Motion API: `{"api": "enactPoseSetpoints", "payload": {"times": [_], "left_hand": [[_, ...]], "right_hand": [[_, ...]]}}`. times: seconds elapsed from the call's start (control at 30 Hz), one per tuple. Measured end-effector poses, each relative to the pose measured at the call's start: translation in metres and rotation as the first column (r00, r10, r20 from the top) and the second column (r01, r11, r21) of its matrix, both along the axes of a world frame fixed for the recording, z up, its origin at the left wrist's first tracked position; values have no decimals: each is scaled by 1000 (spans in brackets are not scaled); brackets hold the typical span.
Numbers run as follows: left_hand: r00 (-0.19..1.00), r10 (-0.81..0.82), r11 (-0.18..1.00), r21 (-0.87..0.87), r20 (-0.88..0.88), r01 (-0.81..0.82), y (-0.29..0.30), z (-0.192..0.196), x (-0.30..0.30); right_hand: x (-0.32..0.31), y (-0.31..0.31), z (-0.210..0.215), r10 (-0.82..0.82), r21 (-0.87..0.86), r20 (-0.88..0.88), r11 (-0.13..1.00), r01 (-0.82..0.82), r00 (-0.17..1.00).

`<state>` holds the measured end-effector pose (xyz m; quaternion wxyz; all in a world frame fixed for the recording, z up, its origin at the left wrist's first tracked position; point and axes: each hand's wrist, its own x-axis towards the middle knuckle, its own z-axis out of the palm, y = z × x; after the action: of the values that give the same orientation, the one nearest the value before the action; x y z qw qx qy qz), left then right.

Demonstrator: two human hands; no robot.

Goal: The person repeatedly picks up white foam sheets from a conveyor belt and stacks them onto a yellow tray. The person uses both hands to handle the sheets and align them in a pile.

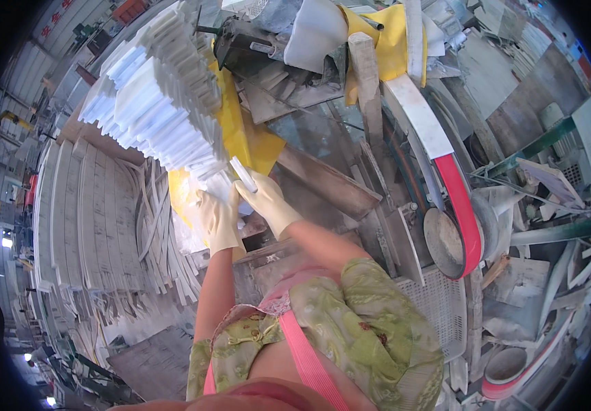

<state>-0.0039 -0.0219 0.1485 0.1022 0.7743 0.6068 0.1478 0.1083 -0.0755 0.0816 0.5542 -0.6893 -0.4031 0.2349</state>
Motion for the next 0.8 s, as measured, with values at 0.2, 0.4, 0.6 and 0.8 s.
{"api": "enactPoseSetpoints", "payload": {"times": [0.2,0.4,0.6,0.8], "left_hand": [[998,61,994,-86,-2,-61,-5,7,1],[998,62,998,-34,-1,-62,2,-6,1],[996,82,997,3,-37,-82,6,-13,2],[995,91,994,-50,-36,-92,8,-7,3]], "right_hand": [[6,6,-7,185,65,-164,982,-176,969],[17,10,-17,385,13,-69,923,-385,920],[38,-6,-30,562,87,87,818,-568,823],[32,-4,-36,552,0,55,834,-552,832]]}}
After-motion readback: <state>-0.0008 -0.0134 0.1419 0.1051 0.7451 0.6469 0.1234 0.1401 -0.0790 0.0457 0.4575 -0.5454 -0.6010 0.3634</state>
